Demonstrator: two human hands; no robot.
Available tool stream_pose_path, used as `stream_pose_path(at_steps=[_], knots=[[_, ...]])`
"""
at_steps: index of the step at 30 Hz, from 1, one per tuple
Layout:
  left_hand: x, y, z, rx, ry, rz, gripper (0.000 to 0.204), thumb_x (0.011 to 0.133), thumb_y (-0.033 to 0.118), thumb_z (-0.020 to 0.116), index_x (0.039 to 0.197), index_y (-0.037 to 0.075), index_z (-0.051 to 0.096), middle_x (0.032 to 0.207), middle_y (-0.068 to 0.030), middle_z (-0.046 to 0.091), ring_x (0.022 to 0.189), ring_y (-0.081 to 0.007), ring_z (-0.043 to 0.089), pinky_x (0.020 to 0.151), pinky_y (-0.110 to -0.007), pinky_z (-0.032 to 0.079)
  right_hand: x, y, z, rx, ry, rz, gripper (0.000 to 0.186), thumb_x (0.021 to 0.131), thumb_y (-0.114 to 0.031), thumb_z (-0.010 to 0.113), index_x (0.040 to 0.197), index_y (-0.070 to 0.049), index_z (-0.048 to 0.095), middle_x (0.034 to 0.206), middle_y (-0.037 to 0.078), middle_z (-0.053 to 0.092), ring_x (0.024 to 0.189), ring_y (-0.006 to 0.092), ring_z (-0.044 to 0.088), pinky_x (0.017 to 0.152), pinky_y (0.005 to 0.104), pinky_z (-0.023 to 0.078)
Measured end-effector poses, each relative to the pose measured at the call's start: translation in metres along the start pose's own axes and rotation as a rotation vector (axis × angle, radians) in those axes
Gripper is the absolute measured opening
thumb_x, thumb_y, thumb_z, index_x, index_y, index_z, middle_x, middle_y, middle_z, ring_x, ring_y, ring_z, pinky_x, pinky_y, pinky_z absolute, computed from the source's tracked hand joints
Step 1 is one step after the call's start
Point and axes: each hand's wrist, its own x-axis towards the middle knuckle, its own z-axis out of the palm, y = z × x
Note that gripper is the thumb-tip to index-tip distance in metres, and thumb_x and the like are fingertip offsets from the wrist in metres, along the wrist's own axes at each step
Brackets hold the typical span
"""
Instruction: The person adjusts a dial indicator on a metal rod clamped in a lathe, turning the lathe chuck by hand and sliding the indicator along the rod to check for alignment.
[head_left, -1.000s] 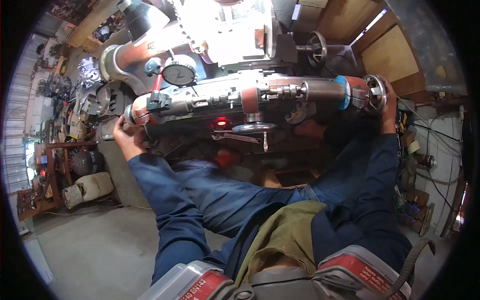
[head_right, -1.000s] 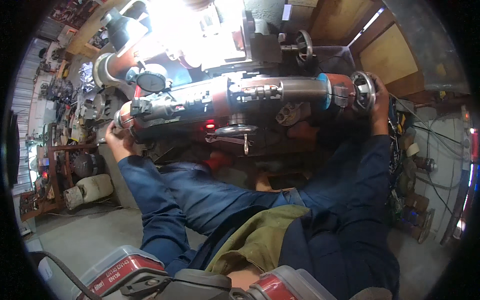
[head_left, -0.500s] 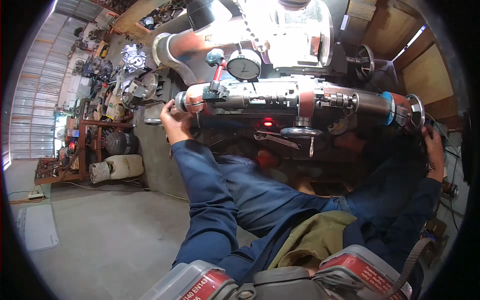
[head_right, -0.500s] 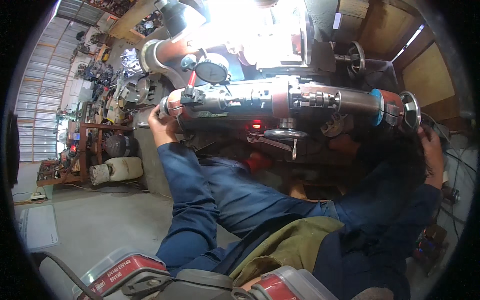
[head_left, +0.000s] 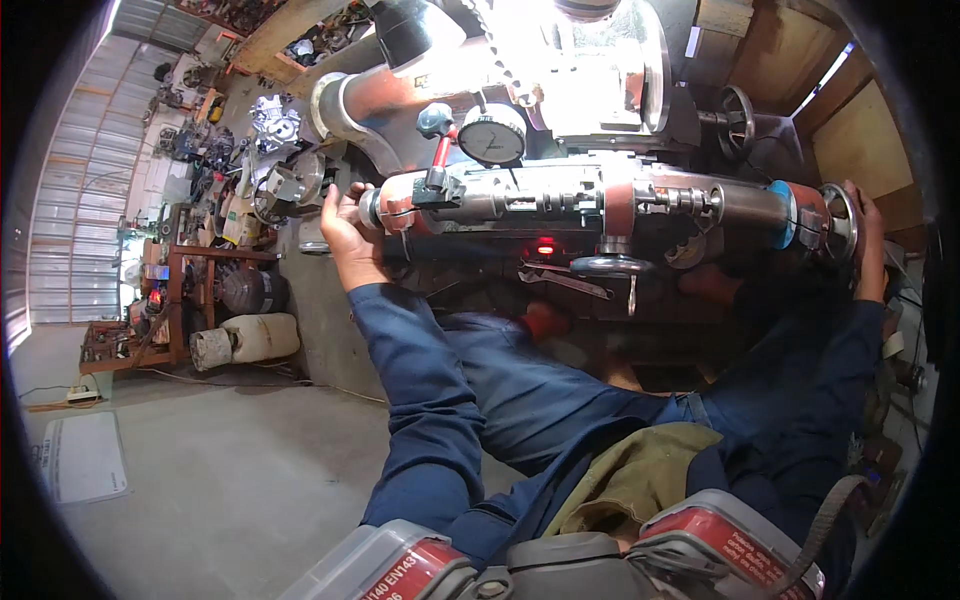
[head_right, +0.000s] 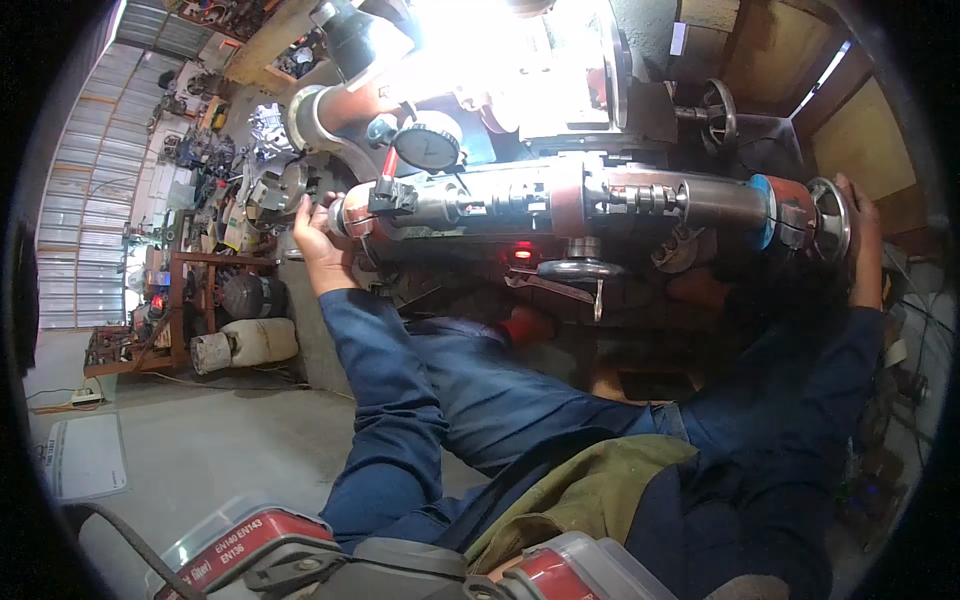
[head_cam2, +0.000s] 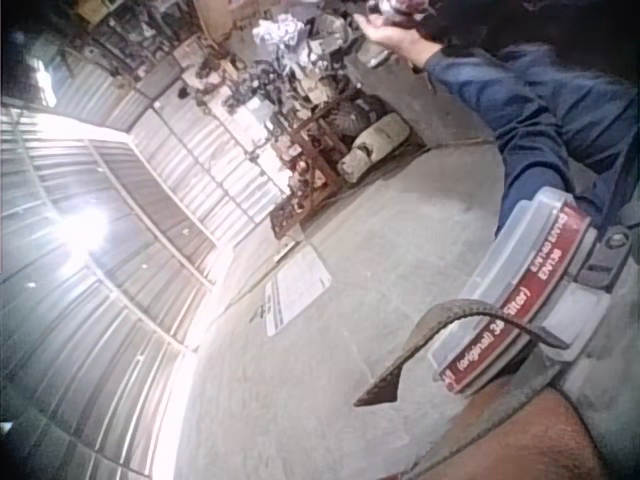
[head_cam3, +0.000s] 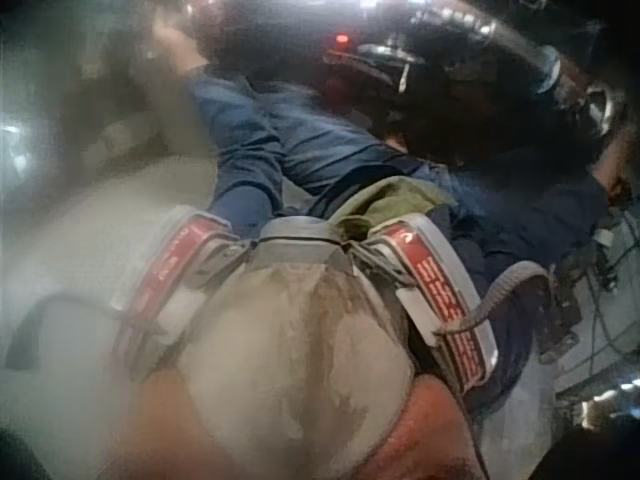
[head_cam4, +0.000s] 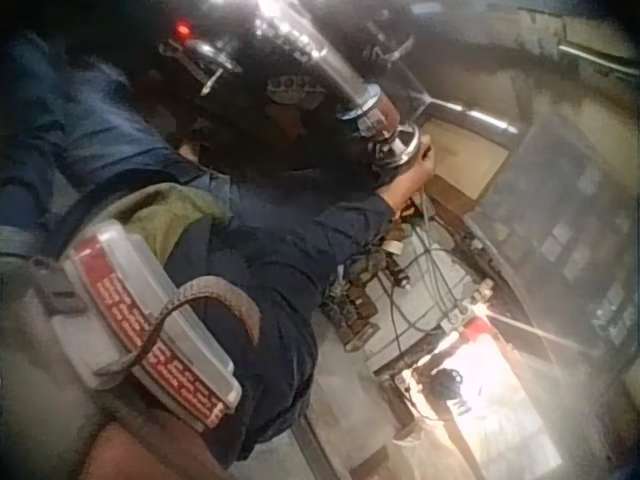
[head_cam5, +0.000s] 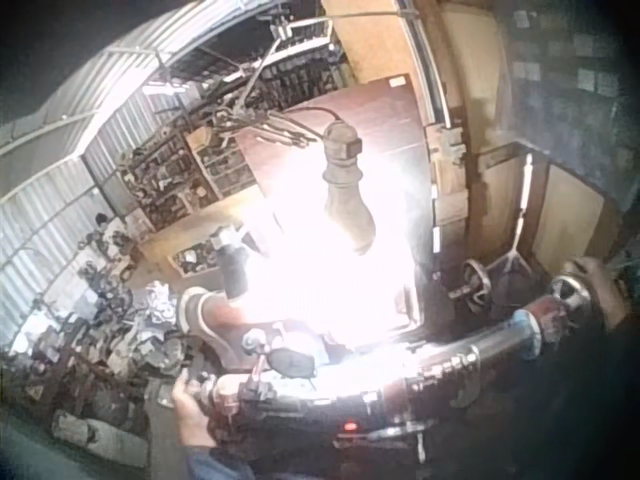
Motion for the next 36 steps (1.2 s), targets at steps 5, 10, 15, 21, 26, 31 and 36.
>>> stream_pose_path(at_steps=[5, 10, 15, 21, 26, 31, 36], knots=[[-0.003, 0.008, 0.01, 0.14, -0.055, -0.021, 0.058, 0.096, 0.056, 0.036, 0.086, 0.004, 0.058, 0.083, -0.0132, 0.065, 0.074, -0.0274, 0.064, 0.069, -0.038, 0.053, 0.003, 0.047, 0.009, 0.278, -0.219, -0.134, 0.042, 0.098, -0.035, 0.054, 0.114, 0.002, 0.064, 0.103, 0.005, 0.068, 0.093, 0.0138, 0.061, 0.085, 0.0275, 0.047], [-0.01, 0.005, 0.04, 0.369, 0.004, -0.008, 0.066, 0.096, 0.063, 0.031, 0.085, 0.005, 0.059, 0.075, -0.0068, 0.063, 0.061, -0.0186, 0.06, 0.059, -0.028, 0.05, -0.047, 0.031, 0.005, -0.002, -0.319, -0.174, 0.041, 0.099, -0.033, 0.053, 0.114, 0.003, 0.063, 0.105, 0.006, 0.067, 0.096, 0.0145, 0.061, 0.088, 0.0277, 0.046], [-0.022, 0.007, 0.061, 0.55, -0.098, -0.201, 0.056, 0.098, 0.049, 0.039, 0.099, 0.0, 0.065, 0.086, -0.0108, 0.069, 0.07, -0.0175, 0.066, 0.062, -0.029, 0.054, -0.079, 0.035, -0.033, -0.255, -0.081, -0.121, 0.037, 0.099, -0.027, 0.053, 0.118, 0.004, 0.061, 0.108, 0.007, 0.067, 0.099, 0.0147, 0.06, 0.091, 0.0288, 0.045], [-0.018, 0.004, 0.045, 0.681, -0.099, -0.091, 0.042, 0.096, 0.029, 0.041, 0.104, -0.004, 0.066, 0.086, -0.0086, 0.07, 0.072, -0.017, 0.066, 0.068, -0.031, 0.054, -0.051, -0.001, -0.041, -0.306, 0.061, -0.169, 0.044, 0.096, -0.034, 0.058, 0.125, 0.0, 0.058, 0.122, 0.012, 0.063, 0.111, 0.0211, 0.059, 0.096, 0.0319, 0.043], [0.001, -0.014, 0.02, 1.014, -0.168, 0.428, 0.036, 0.092, 0.026, 0.044, 0.089, -0.002, 0.066, 0.083, -0.0085, 0.068, 0.072, -0.018, 0.062, 0.068, -0.032, 0.049, -0.058, -0.085, 0.014, -0.574, 0.622, -0.478, 0.042, 0.096, -0.035, 0.058, 0.128, -0.008, 0.059, 0.126, 0.012, 0.061, 0.112, 0.0256, 0.059, 0.096, 0.0337, 0.044], [-0.007, -0.021, 0.001, 1.107, -0.112, 0.879, 0.042, 0.091, 0.037, 0.049, 0.086, -0.002, 0.062, 0.085, -0.0147, 0.067, 0.078, -0.0245, 0.064, 0.072, -0.038, 0.049, -0.134, -0.223, 0.132, -0.121, 0.117, -0.927, 0.04, 0.086, -0.028, 0.069, 0.117, -0.005, 0.063, 0.114, 0.014, 0.063, 0.109, 0.0309, 0.057, 0.096, 0.0386, 0.044], [-0.013, -0.04, 0.014, 0.942, -0.043, 0.937, 0.052, 0.089, 0.047, 0.053, 0.087, -0.005, 0.063, 0.087, -0.0136, 0.067, 0.082, -0.0264, 0.064, 0.078, -0.037, 0.049, -0.17, -0.257, 0.224, -0.121, -0.135, -1.148, 0.049, 0.07, -0.03, 0.079, 0.108, -0.003, 0.065, 0.104, 0.015, 0.064, 0.104, 0.0329, 0.058, 0.094, 0.0422, 0.045]])
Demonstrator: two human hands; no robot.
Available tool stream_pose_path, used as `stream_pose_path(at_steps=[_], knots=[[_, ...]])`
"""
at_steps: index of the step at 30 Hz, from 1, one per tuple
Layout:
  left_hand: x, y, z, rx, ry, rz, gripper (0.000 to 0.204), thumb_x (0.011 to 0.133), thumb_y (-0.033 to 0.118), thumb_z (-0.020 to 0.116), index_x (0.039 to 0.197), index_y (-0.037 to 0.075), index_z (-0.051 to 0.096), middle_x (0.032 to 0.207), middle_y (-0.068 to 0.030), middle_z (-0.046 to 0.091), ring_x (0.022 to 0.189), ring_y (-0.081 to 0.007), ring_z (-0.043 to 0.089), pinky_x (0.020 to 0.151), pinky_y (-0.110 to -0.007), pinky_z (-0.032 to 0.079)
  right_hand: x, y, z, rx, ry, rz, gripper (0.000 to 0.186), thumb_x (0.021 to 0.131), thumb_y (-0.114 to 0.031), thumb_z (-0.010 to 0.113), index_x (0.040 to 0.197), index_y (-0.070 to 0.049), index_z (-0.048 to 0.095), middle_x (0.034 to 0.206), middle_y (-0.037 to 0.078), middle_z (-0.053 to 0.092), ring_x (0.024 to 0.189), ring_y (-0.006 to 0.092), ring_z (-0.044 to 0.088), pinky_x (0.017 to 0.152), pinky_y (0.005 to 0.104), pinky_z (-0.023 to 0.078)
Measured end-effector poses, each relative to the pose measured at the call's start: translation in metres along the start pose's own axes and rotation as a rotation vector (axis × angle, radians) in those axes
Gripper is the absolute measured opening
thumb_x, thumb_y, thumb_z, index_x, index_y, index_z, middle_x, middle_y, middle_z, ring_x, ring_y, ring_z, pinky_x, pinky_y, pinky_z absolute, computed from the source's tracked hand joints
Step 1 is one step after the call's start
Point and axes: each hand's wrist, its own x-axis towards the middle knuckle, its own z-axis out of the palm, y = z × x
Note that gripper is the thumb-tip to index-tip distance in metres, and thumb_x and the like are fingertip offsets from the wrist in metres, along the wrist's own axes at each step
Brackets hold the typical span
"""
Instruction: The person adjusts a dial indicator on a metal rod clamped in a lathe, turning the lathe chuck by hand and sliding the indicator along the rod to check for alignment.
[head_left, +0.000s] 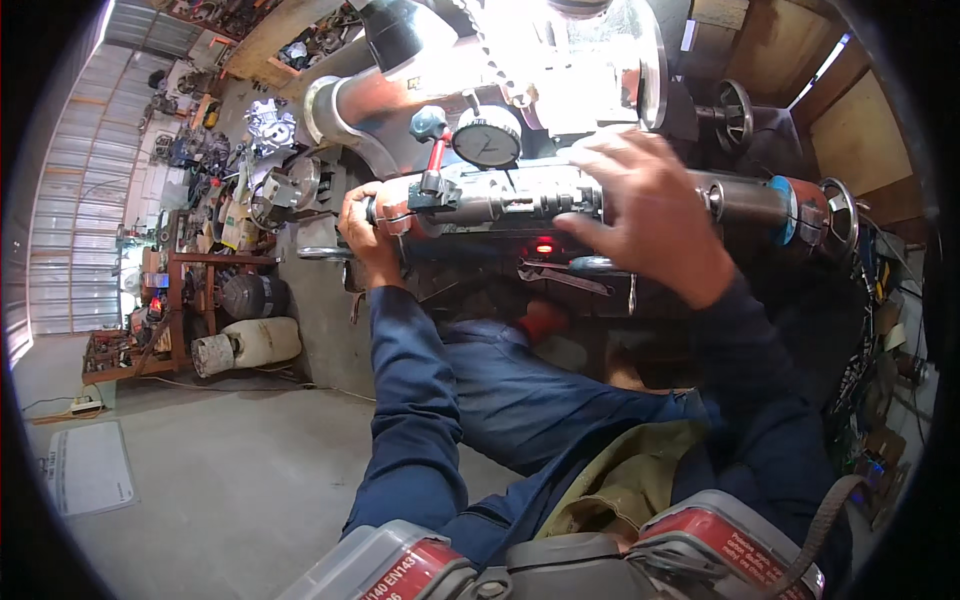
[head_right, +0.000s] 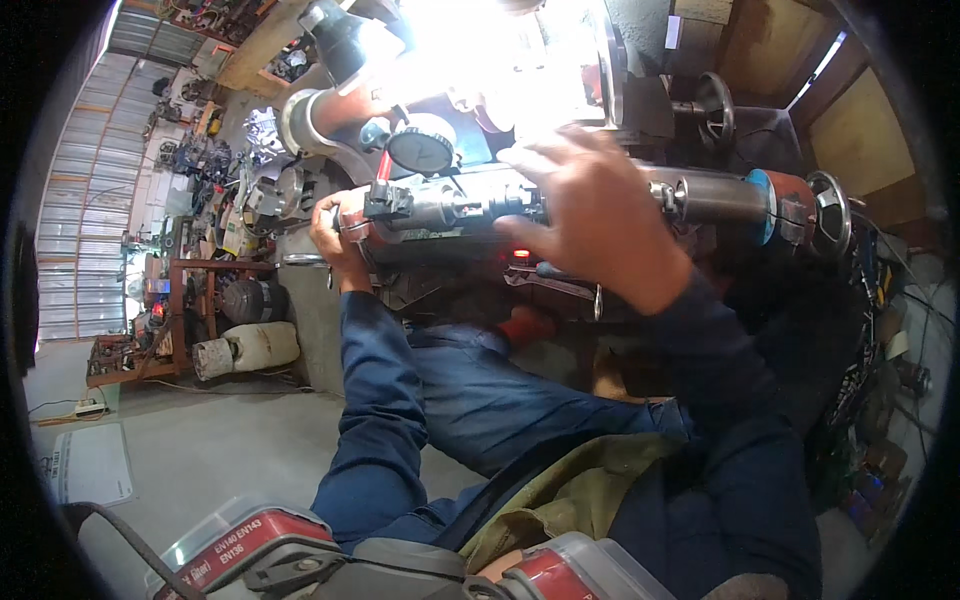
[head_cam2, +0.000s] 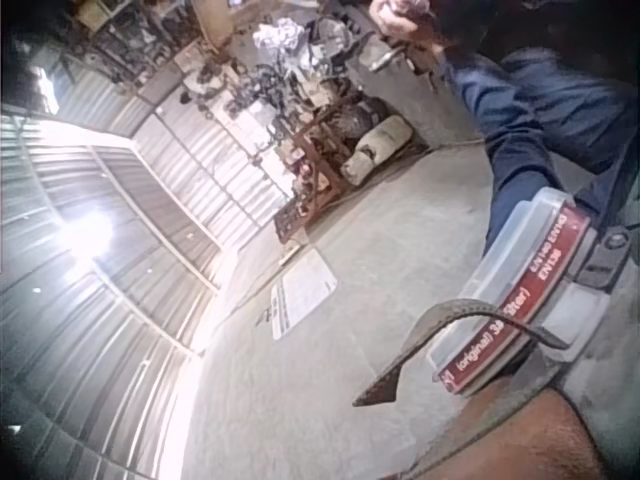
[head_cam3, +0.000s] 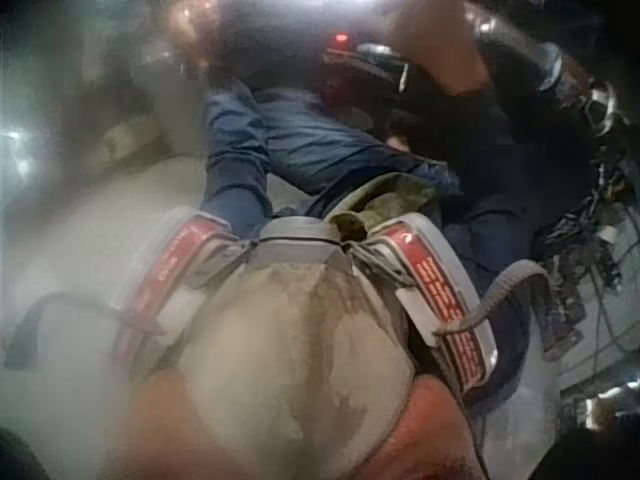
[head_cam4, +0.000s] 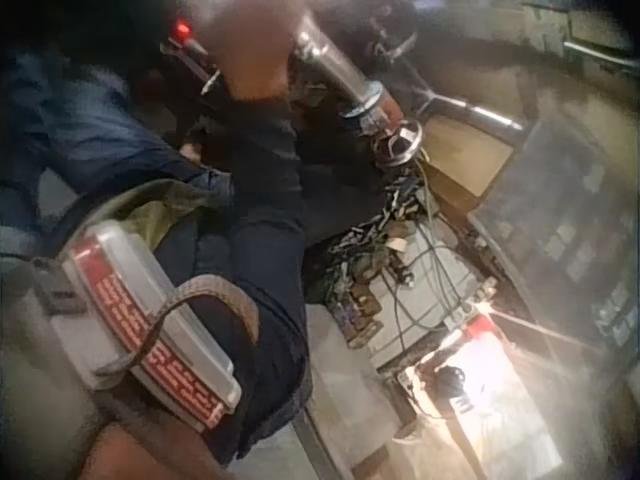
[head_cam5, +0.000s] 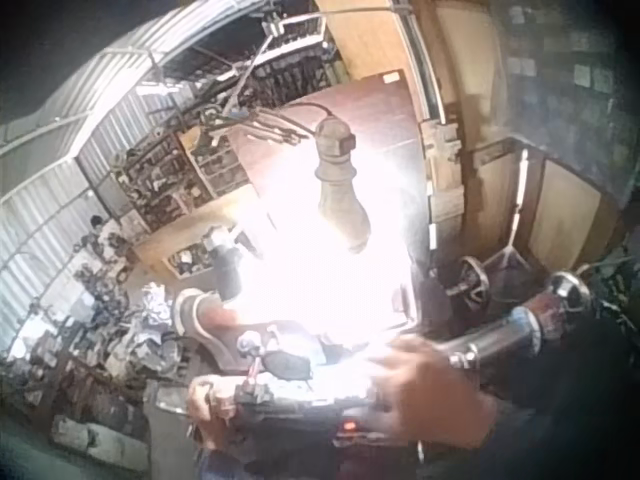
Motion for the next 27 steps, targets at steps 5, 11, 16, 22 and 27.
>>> stream_pose_path(at_steps=[5, 11, 16, 22, 27], knots=[[0.003, 0.008, 0.0, 0.179, 0.064, 0.165, 0.046, 0.092, 0.037, 0.048, 0.092, -0.006, 0.065, 0.099, -0.0151, 0.066, 0.089, -0.026, 0.064, 0.079, -0.037, 0.049, 0.004, -0.008, 0.028, -0.177, -0.189, 0.108, 0.037, 0.068, -0.025, 0.079, 0.098, -0.007, 0.068, 0.096, 0.013, 0.066, 0.094, 0.0289, 0.062, 0.084, 0.0402, 0.048], [-0.024, 0.095, 0.016, 0.569, 0.462, 0.465, 0.03, 0.089, 0.024, 0.046, 0.101, 0.002, 0.061, 0.121, -0.0189, 0.057, 0.111, -0.0344, 0.054, 0.094, -0.046, 0.043, 0.001, -0.002, 0.037, -0.183, -0.07, 0.042, 0.024, 0.067, -0.022, 0.078, 0.085, -0.008, 0.07, 0.083, 0.012, 0.067, 0.082, 0.0268, 0.064, 0.075, 0.0384, 0.051], [-0.063, 0.111, 0.076, 0.555, -0.131, 0.468, 0.025, 0.081, 0.023, 0.062, 0.105, 0.017, 0.065, 0.15, -0.0217, 0.031, 0.141, -0.0448, 0.015, 0.113, -0.056, 0.01, 0.001, -0.002, 0.04, -0.166, -0.078, 0.032, 0.027, 0.066, -0.023, 0.079, 0.088, -0.008, 0.072, 0.083, 0.012, 0.067, 0.082, 0.0266, 0.065, 0.074, 0.0382, 0.051], [-0.069, 0.099, 0.081, 0.668, -0.104, 0.486, 0.024, 0.082, 0.024, 0.065, 0.105, 0.021, 0.067, 0.153, -0.0219, 0.027, 0.141, -0.0474, 0.012, 0.112, -0.06, 0.009, -0.001, -0.002, 0.04, -0.151, -0.161, 0.098, 0.035, 0.063, -0.02, 0.079, 0.095, -0.008, 0.07, 0.09, 0.011, 0.067, 0.088, 0.027, 0.063, 0.08, 0.0391, 0.049], [-0.069, 0.096, 0.082, 0.667, -0.095, 0.484, 0.02, 0.085, 0.026, 0.063, 0.103, 0.02, 0.068, 0.153, -0.0224, 0.027, 0.141, -0.0489, 0.012, 0.112, -0.059, 0.01, 0.001, -0.004, 0.038, -0.153, -0.203, 0.11, 0.037, 0.063, -0.021, 0.078, 0.096, -0.008, 0.069, 0.092, 0.01, 0.066, 0.091, 0.0275, 0.062, 0.083, 0.0394, 0.048]])
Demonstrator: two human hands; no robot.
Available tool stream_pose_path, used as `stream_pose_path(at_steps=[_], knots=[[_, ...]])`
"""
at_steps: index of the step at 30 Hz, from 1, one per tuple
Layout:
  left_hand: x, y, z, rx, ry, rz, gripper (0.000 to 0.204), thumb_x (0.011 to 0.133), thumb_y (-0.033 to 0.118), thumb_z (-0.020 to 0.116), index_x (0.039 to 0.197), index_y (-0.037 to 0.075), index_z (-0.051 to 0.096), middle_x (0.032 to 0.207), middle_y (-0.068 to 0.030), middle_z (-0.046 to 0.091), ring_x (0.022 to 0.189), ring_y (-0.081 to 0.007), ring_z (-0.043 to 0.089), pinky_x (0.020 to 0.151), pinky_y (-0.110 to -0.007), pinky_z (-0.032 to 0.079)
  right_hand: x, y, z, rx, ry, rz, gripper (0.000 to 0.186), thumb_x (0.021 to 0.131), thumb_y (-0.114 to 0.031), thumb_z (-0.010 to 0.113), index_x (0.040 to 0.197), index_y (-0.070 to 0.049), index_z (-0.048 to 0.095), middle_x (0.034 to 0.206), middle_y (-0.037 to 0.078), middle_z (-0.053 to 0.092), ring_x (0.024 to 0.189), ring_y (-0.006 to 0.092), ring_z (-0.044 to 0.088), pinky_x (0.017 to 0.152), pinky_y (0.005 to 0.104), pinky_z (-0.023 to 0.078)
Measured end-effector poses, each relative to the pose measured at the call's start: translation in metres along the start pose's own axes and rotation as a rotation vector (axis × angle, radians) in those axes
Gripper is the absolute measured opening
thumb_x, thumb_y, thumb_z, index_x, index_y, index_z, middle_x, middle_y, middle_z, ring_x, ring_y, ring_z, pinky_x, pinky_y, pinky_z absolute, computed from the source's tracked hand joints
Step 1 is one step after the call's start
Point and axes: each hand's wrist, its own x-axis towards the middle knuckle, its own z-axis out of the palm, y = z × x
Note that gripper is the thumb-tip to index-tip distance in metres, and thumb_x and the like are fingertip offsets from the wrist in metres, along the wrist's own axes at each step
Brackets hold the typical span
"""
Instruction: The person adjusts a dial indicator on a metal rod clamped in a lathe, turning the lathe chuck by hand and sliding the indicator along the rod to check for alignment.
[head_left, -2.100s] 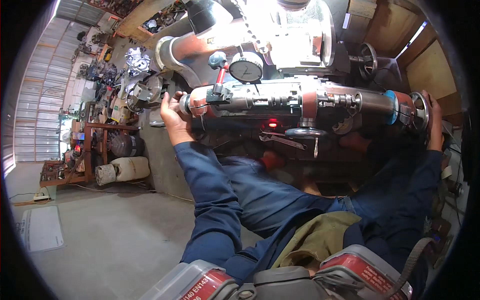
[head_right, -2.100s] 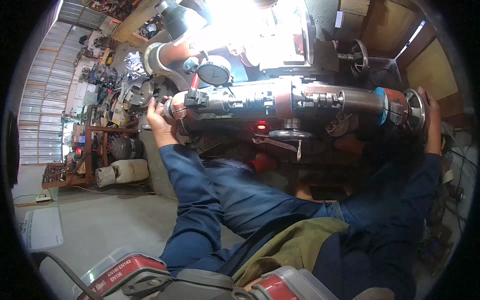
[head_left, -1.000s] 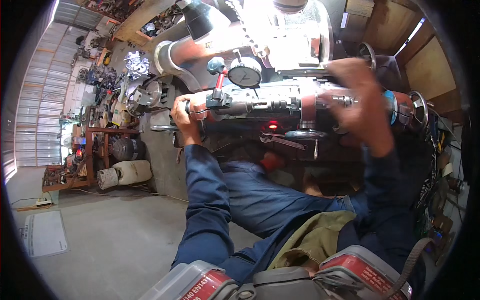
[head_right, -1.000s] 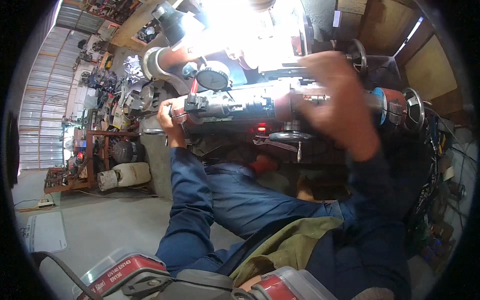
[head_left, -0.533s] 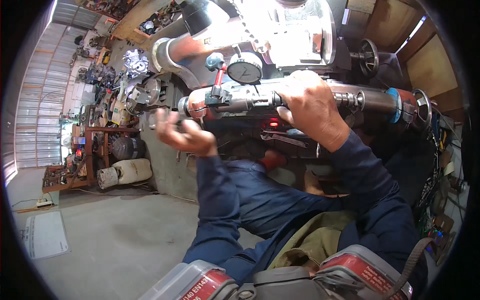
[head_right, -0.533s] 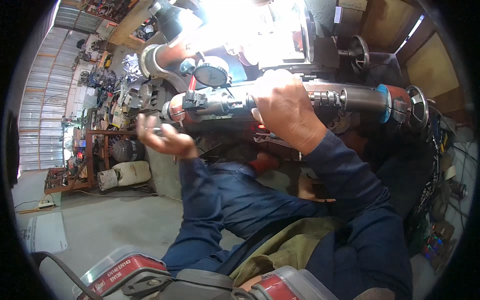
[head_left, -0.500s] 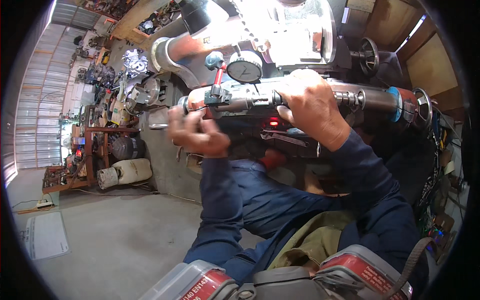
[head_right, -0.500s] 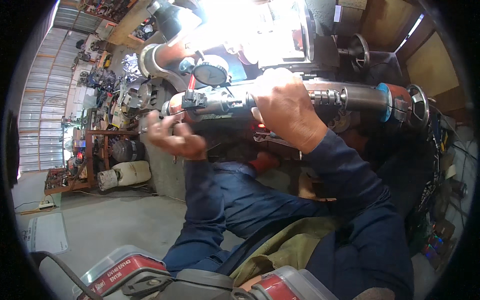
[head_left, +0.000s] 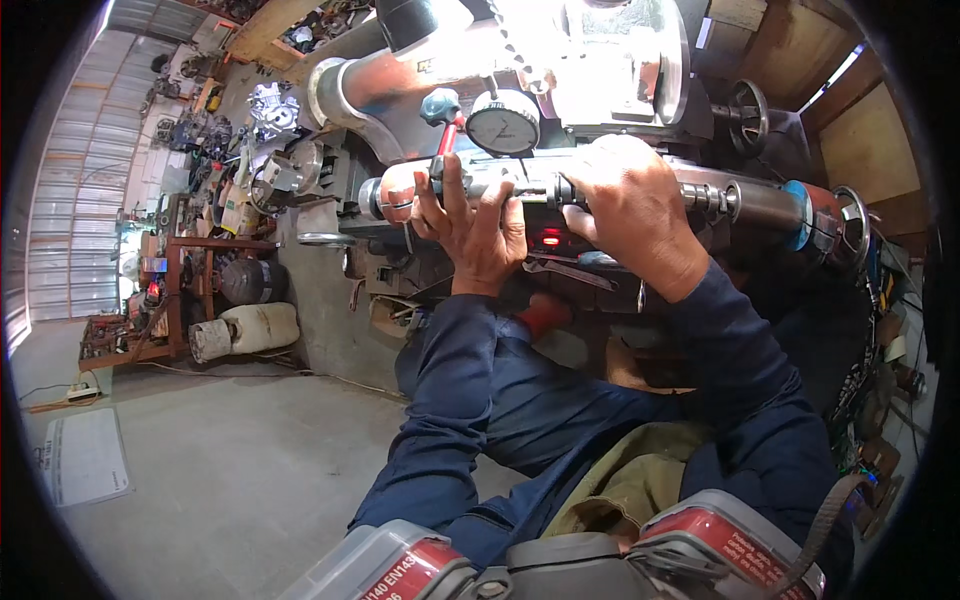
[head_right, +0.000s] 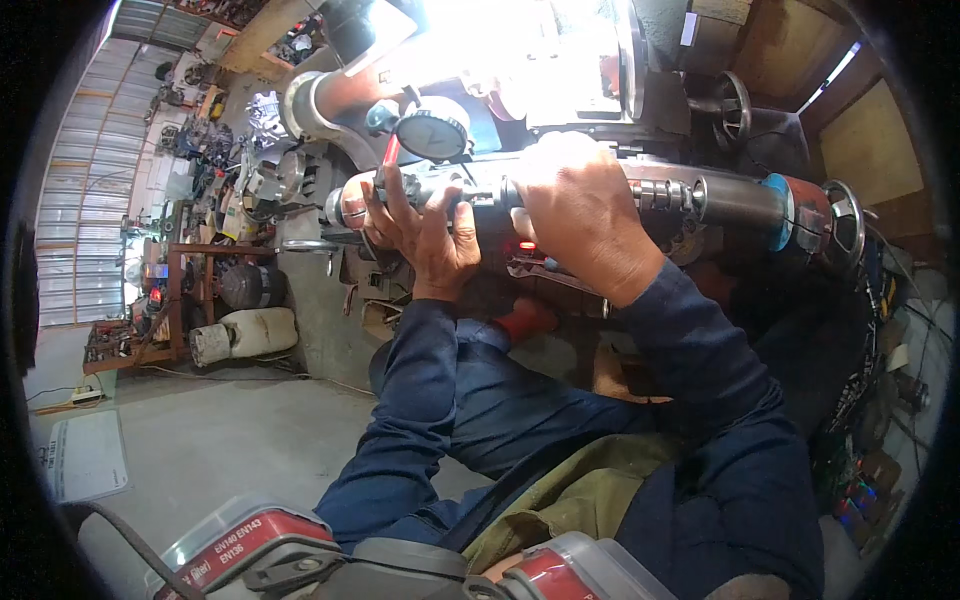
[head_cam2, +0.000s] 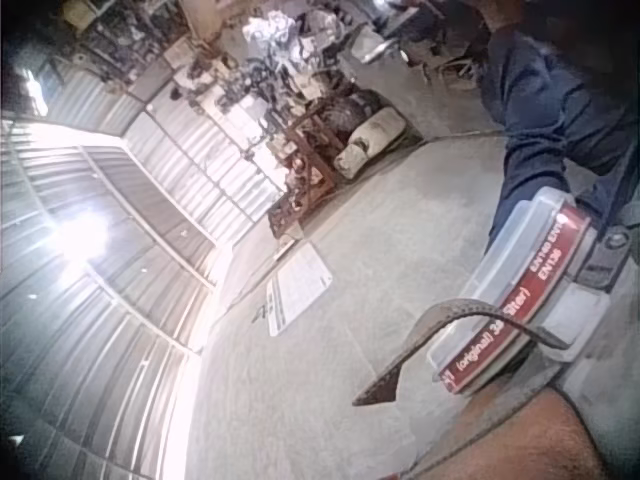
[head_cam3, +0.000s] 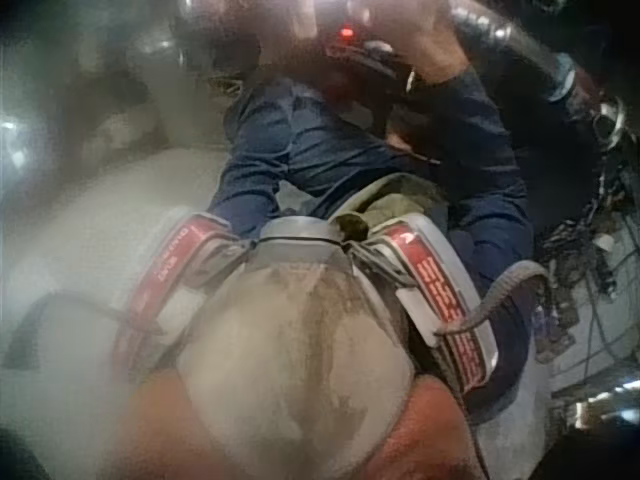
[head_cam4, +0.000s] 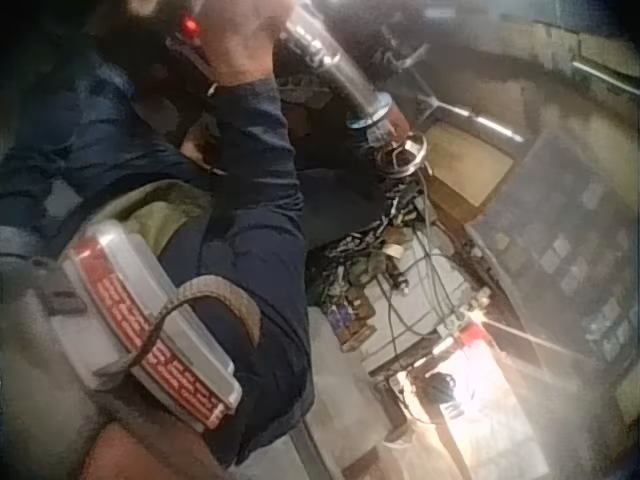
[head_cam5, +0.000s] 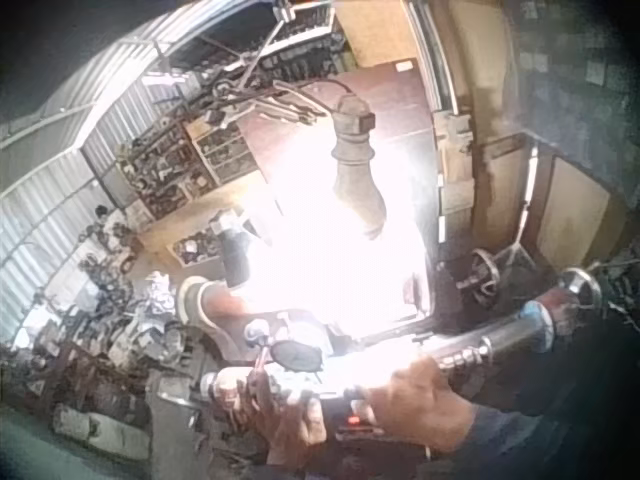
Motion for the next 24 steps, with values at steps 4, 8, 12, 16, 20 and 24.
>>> stream_pose_path(at_steps=[4, 8, 12, 16, 20, 24], knots=[[0.003, 0.002, 0.002, 0.03, -0.003, -0.005, 0.017, 0.086, 0.025, 0.061, 0.1, 0.019, 0.069, 0.152, -0.0228, 0.028, 0.14, -0.05, 0.012, 0.112, -0.059, 0.011, 0.0, -0.001, -0.001, -0.022, -0.006, 0.008, 0.035, 0.063, -0.021, 0.078, 0.095, -0.008, 0.069, 0.09, 0.01, 0.066, 0.09, 0.0275, 0.062, 0.082, 0.0393, 0.049], [0.007, 0.005, 0.004, 0.046, 0.014, -0.01, 0.016, 0.088, 0.026, 0.06, 0.099, 0.019, 0.068, 0.152, -0.0233, 0.028, 0.14, -0.0505, 0.012, 0.112, -0.059, 0.013, 0.001, -0.001, -0.001, -0.023, 0.006, 0.003, 0.035, 0.064, -0.022, 0.078, 0.095, -0.008, 0.069, 0.089, 0.01, 0.065, 0.089, 0.0273, 0.062, 0.081, 0.0391, 0.049], [0.014, 0.0, -0.01, 0.092, 0.225, -0.041, 0.027, 0.092, 0.031, 0.052, 0.11, 0.013, 0.063, 0.15, -0.0227, 0.031, 0.139, -0.0464, 0.018, 0.113, -0.057, 0.016, 0.001, -0.001, -0.003, -0.028, 0.011, 0.007, 0.034, 0.064, -0.022, 0.078, 0.094, -0.008, 0.069, 0.088, 0.01, 0.065, 0.089, 0.0273, 0.063, 0.08, 0.0392, 0.049], [0.029, -0.06, -0.042, -0.223, 0.276, -0.306, 0.04, 0.1, 0.031, 0.035, 0.119, 0.003, 0.056, 0.142, -0.0214, 0.042, 0.133, -0.0363, 0.036, 0.111, -0.049, 0.026, -0.001, 0.0, -0.001, -0.032, 0.006, 0.031, 0.034, 0.065, -0.024, 0.079, 0.094, -0.008, 0.069, 0.088, 0.01, 0.066, 0.088, 0.0277, 0.063, 0.08, 0.0396, 0.049], [0.014, -0.141, -0.021, -0.738, -0.117, -0.639, 0.045, 0.103, 0.029, 0.027, 0.112, -0.002, 0.059, 0.118, -0.0151, 0.057, 0.108, -0.0232, 0.054, 0.095, -0.036, 0.041, 0.0, -0.001, -0.002, -0.016, -0.086, 0.061, 0.038, 0.067, -0.022, 0.078, 0.1, -0.007, 0.067, 0.097, 0.011, 0.066, 0.095, 0.0272, 0.062, 0.084, 0.0399, 0.048], [0.025, -0.188, -0.012, -0.63, -0.558, -0.645, 0.043, 0.101, 0.029, 0.035, 0.096, -0.002, 0.064, 0.093, -0.0107, 0.068, 0.084, -0.0209, 0.062, 0.08, -0.036, 0.048, -0.013, 0.001, -0.022, 0.097, 0.076, -0.026, 0.046, 0.071, -0.016, 0.075, 0.113, -0.004, 0.062, 0.117, 0.014, 0.061, 0.114, 0.0307, 0.056, 0.098, 0.0409, 0.044]])
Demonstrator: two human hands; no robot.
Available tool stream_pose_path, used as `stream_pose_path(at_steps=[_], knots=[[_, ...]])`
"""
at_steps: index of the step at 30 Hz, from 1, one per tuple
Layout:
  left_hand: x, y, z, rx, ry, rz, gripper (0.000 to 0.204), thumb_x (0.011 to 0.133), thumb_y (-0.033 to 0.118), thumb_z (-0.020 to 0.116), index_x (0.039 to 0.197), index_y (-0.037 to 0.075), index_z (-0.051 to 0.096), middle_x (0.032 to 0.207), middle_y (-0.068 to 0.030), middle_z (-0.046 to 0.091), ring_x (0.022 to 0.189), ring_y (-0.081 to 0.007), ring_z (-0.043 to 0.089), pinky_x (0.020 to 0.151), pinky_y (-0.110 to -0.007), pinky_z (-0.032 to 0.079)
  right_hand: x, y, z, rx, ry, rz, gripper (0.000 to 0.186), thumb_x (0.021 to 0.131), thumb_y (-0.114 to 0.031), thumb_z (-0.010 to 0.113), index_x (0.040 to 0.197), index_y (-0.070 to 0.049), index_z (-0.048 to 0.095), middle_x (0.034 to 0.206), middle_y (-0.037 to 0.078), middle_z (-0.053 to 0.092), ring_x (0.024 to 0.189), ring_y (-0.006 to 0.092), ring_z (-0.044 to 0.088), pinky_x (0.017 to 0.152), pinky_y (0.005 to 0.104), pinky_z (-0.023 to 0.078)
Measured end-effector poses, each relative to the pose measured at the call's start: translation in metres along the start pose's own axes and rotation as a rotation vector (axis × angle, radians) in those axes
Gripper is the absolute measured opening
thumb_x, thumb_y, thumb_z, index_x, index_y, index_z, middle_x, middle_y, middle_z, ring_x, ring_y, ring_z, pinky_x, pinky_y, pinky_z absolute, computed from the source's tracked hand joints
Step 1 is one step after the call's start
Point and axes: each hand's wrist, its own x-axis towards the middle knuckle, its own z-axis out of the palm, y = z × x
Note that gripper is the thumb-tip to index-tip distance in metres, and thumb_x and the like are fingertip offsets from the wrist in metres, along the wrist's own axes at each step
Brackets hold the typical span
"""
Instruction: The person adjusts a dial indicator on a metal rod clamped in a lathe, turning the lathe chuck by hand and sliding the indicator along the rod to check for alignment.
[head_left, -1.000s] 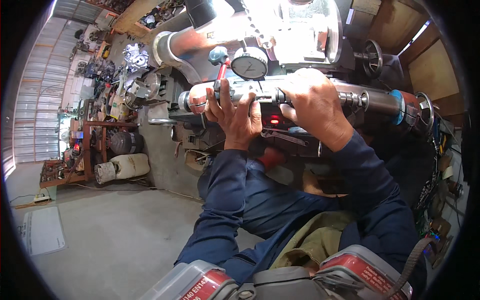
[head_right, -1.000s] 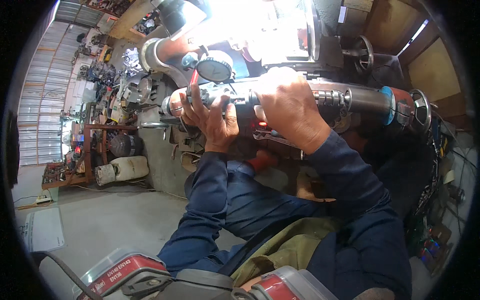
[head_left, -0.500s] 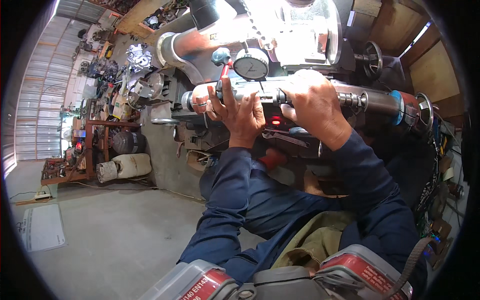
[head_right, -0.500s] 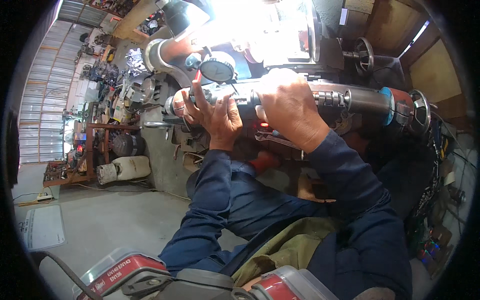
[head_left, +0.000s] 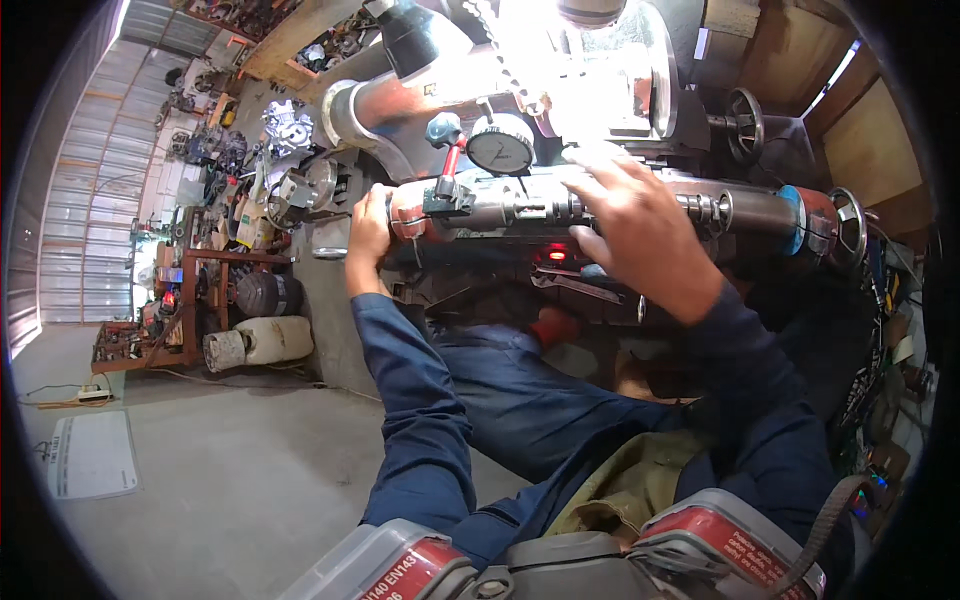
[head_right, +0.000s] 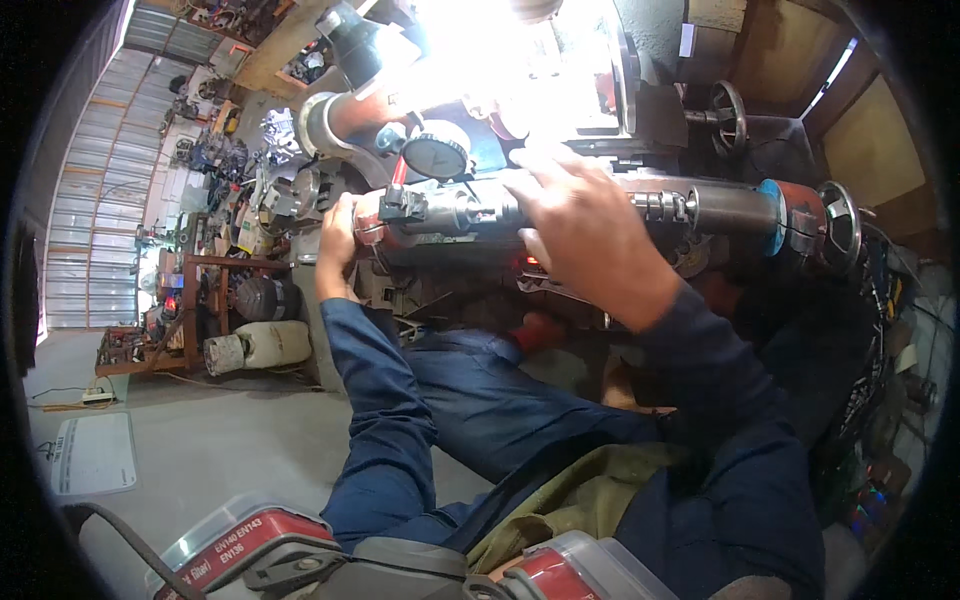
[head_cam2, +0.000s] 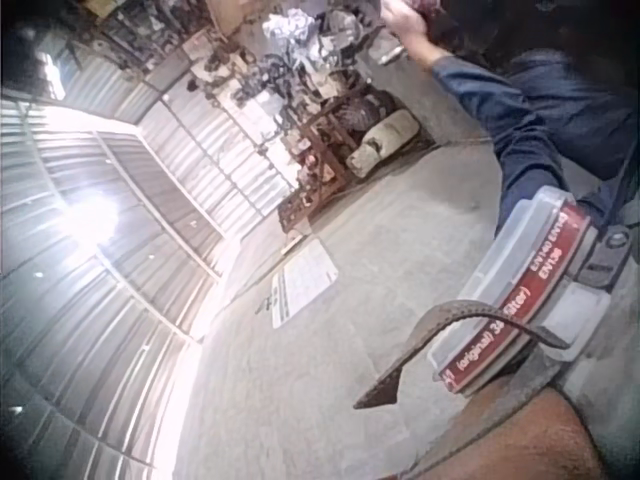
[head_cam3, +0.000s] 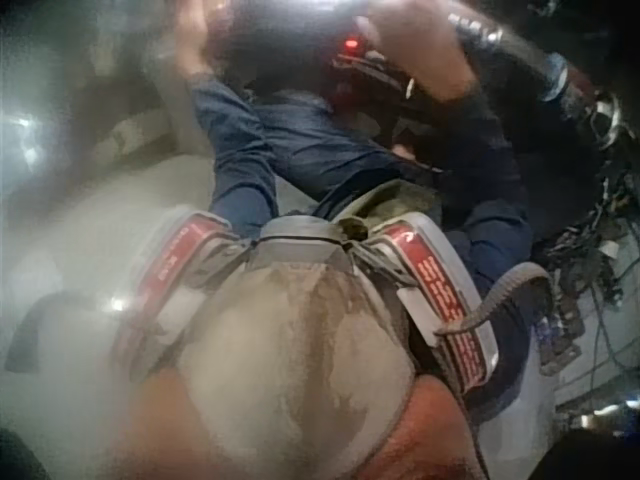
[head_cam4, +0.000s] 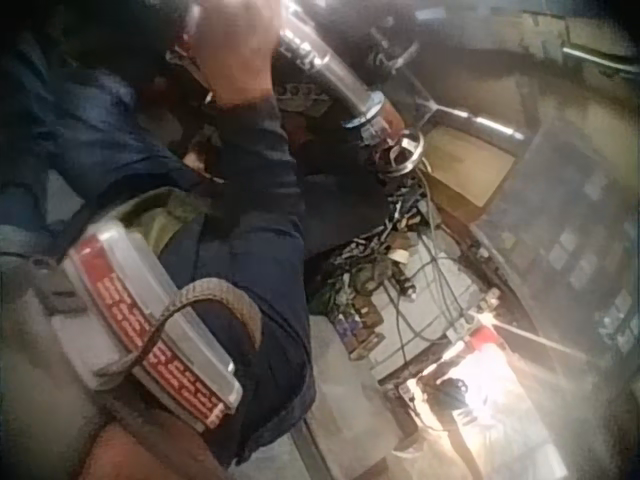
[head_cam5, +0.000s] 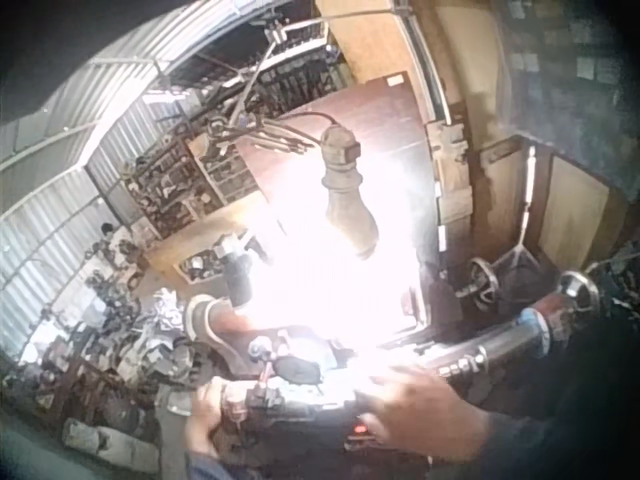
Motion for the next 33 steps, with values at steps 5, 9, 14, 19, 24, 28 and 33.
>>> stream_pose_path(at_steps=[5, 9, 14, 19, 24, 28, 33], knots=[[-0.022, 0.018, 0.007, -0.877, -0.148, -0.321, 0.034, 0.089, 0.024, 0.049, 0.106, -0.003, 0.061, 0.115, -0.0165, 0.065, 0.108, -0.0268, 0.062, 0.093, -0.038, 0.048, -0.038, 0.017, -0.093, 0.081, 0.144, 0.108, 0.049, 0.079, -0.014, 0.07, 0.124, -0.002, 0.058, 0.124, 0.016, 0.06, 0.119, 0.0316, 0.055, 0.102, 0.0398, 0.042], [-0.029, 0.042, 0.058, -1.529, 0.033, 0.264, 0.051, 0.075, 0.019, 0.058, 0.121, -0.002, 0.048, 0.13, -0.0137, 0.055, 0.121, -0.0238, 0.053, 0.102, -0.043, 0.043, -0.11, 0.087, -0.137, 0.201, 0.391, 0.545, 0.039, 0.095, -0.021, 0.06, 0.13, -0.005, 0.056, 0.127, 0.011, 0.06, 0.115, 0.0223, 0.057, 0.1, 0.0332, 0.042], [-0.009, 0.005, 0.044, -1.47, 0.147, -0.188, 0.026, 0.074, 0.016, 0.061, 0.097, 0.005, 0.058, 0.097, -0.0082, 0.065, 0.084, -0.0229, 0.063, 0.078, -0.037, 0.053, -0.2, 0.191, -0.18, -0.028, 0.572, 0.791, 0.045, 0.096, -0.031, 0.06, 0.131, -0.003, 0.056, 0.126, 0.011, 0.06, 0.117, 0.0198, 0.056, 0.1, 0.0308, 0.042], [-0.016, 0.03, 0.033, -1.28, 0.222, -0.325, 0.017, 0.078, 0.019, 0.061, 0.085, 0.003, 0.061, 0.085, -0.0096, 0.065, 0.076, -0.0243, 0.065, 0.075, -0.035, 0.054, -0.25, 0.274, -0.204, -0.236, 0.331, 0.885, 0.06, 0.094, -0.051, 0.054, 0.13, -0.002, 0.057, 0.13, 0.015, 0.058, 0.124, 0.0241, 0.051, 0.105, 0.034, 0.036], [-0.018, 0.014, 0.022, -1.452, 0.355, -0.355, 0.024, 0.083, 0.024, 0.059, 0.093, 0.003, 0.058, 0.093, -0.0117, 0.064, 0.088, -0.0276, 0.063, 0.083, -0.041, 0.052, -0.279, 0.315, -0.174, 0.171, 0.093, 0.903, 0.046, 0.096, -0.03, 0.053, 0.132, -0.001, 0.053, 0.129, 0.017, 0.058, 0.123, 0.0251, 0.052, 0.105, 0.0341, 0.037], [-0.019, 0.004, 0.017, -1.491, 0.527, -0.467, 0.023, 0.085, 0.026, 0.057, 0.096, 0.007, 0.054, 0.1, -0.0119, 0.062, 0.094, -0.0298, 0.061, 0.085, -0.047, 0.05, -0.297, 0.335, -0.148, 0.155, 0.196, 0.731, 0.044, 0.093, -0.016, 0.048, 0.134, 0.0, 0.049, 0.13, 0.014, 0.057, 0.118, 0.0245, 0.055, 0.103, 0.0332, 0.039], [-0.018, -0.025, 0.012, -1.506, 0.484, -0.648, 0.017, 0.085, 0.025, 0.056, 0.094, 0.011, 0.055, 0.098, -0.0091, 0.063, 0.094, -0.0289, 0.062, 0.086, -0.049, 0.049, -0.284, 0.323, -0.144, 0.174, 0.215, 0.694, 0.047, 0.094, -0.029, 0.054, 0.131, -0.001, 0.052, 0.126, 0.012, 0.06, 0.117, 0.0221, 0.055, 0.1, 0.0327, 0.041]])
